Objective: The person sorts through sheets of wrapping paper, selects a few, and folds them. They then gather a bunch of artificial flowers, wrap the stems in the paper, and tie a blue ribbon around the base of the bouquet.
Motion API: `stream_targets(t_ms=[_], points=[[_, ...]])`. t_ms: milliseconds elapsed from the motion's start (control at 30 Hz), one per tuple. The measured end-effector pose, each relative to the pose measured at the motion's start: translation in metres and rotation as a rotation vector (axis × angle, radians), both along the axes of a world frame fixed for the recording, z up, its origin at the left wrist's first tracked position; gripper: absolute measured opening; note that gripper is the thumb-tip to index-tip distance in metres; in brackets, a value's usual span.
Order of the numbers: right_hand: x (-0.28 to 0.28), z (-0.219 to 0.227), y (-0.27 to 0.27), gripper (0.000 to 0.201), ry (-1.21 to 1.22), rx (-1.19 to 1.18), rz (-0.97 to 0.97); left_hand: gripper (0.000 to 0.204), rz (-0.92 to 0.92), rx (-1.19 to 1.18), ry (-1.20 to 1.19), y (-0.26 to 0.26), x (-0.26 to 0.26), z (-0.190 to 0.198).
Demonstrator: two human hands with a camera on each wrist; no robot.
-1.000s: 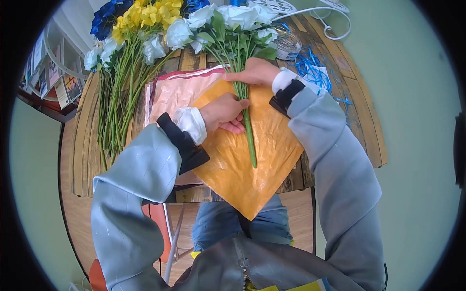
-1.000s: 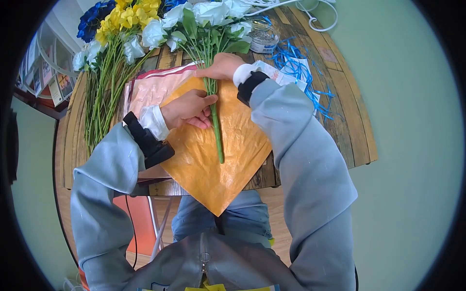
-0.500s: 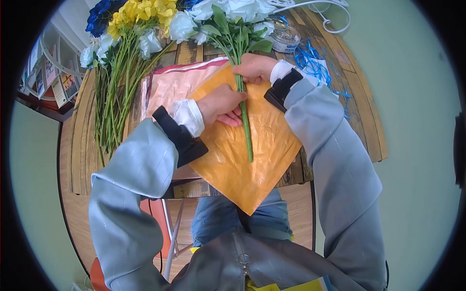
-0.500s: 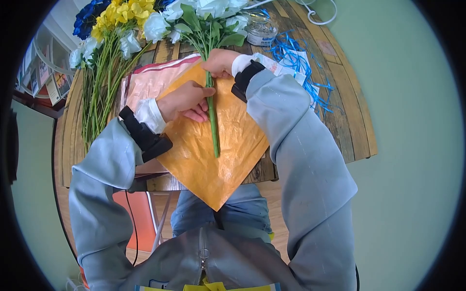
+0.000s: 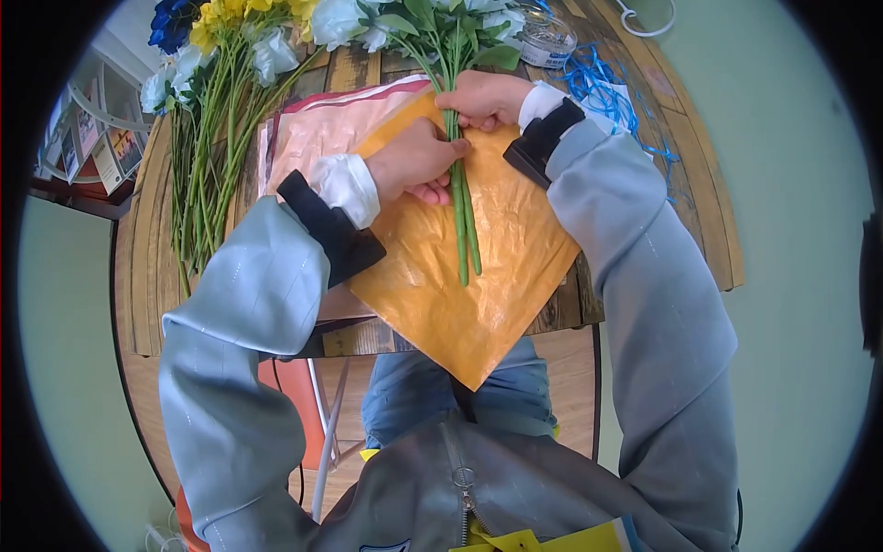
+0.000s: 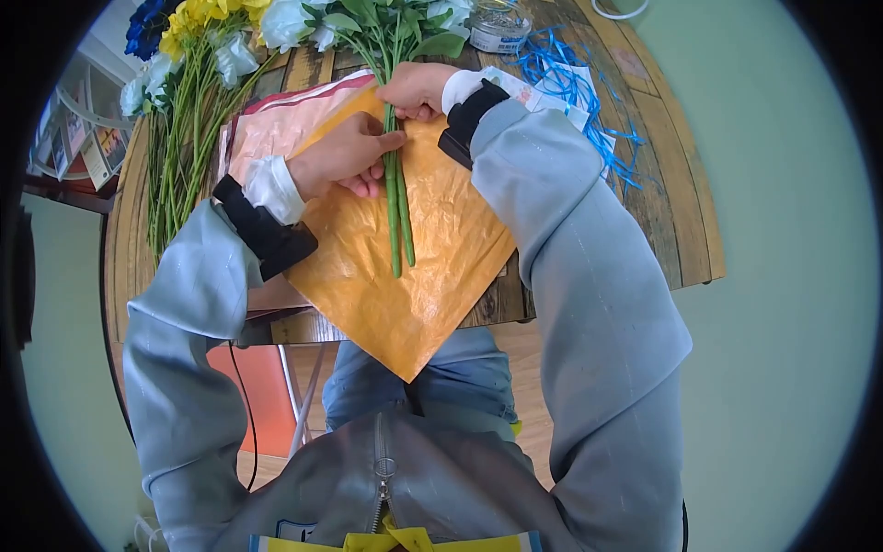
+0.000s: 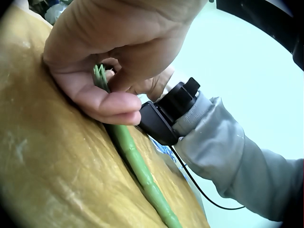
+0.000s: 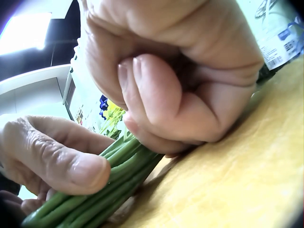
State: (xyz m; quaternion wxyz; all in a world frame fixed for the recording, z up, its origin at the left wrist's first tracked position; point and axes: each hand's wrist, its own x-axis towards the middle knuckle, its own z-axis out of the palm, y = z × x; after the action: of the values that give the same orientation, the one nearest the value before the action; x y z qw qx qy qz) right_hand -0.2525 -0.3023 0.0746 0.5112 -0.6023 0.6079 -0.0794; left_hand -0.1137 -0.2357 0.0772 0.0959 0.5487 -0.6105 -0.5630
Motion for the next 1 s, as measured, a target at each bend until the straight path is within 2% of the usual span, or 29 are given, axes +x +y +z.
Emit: stream_targets(t_ms=[67, 167, 233, 467, 633, 833, 1000], points=[[-0.001, -0.002, -0.001, 0.029, -0.022, 0.005, 0.007, 0.035, -0.007, 0.024, 0.023, 0.0, 0.0, 0.002], [-0.002, -0.007, -0.002, 0.029, -0.036, 0.0, 0.022, 0.032, -0.083, -0.004, -0.069, -0.001, -0.008, 0.006], [-0.001, -0.005, 0.0, 0.029, -0.04, -0.005, -0.013, 0.031, -0.097, -0.214, -0.224, 0.003, -0.014, 0.007], [-0.002, -0.013, -0.002, 0.035, 0.005, -0.064, 0.013, 0.035, -0.118, -0.213, -0.252, 0.005, -0.02, 0.009], [-0.001, -0.004, 0.006, 0.054, 0.213, -0.283, 0.092, 0.036, -0.121, -0.204, -0.256, 0.008, -0.02, 0.013], [-0.022, 0.029, 0.016, 0.061, 0.357, -0.408, 0.157, 0.034, -0.114, -0.194, -0.306, 0.005, -0.022, 0.011], [-0.068, 0.048, 0.035, 0.046, 0.406, -0.4, 0.23, 0.035, -0.108, -0.181, -0.31, 0.005, -0.022, 0.01]])
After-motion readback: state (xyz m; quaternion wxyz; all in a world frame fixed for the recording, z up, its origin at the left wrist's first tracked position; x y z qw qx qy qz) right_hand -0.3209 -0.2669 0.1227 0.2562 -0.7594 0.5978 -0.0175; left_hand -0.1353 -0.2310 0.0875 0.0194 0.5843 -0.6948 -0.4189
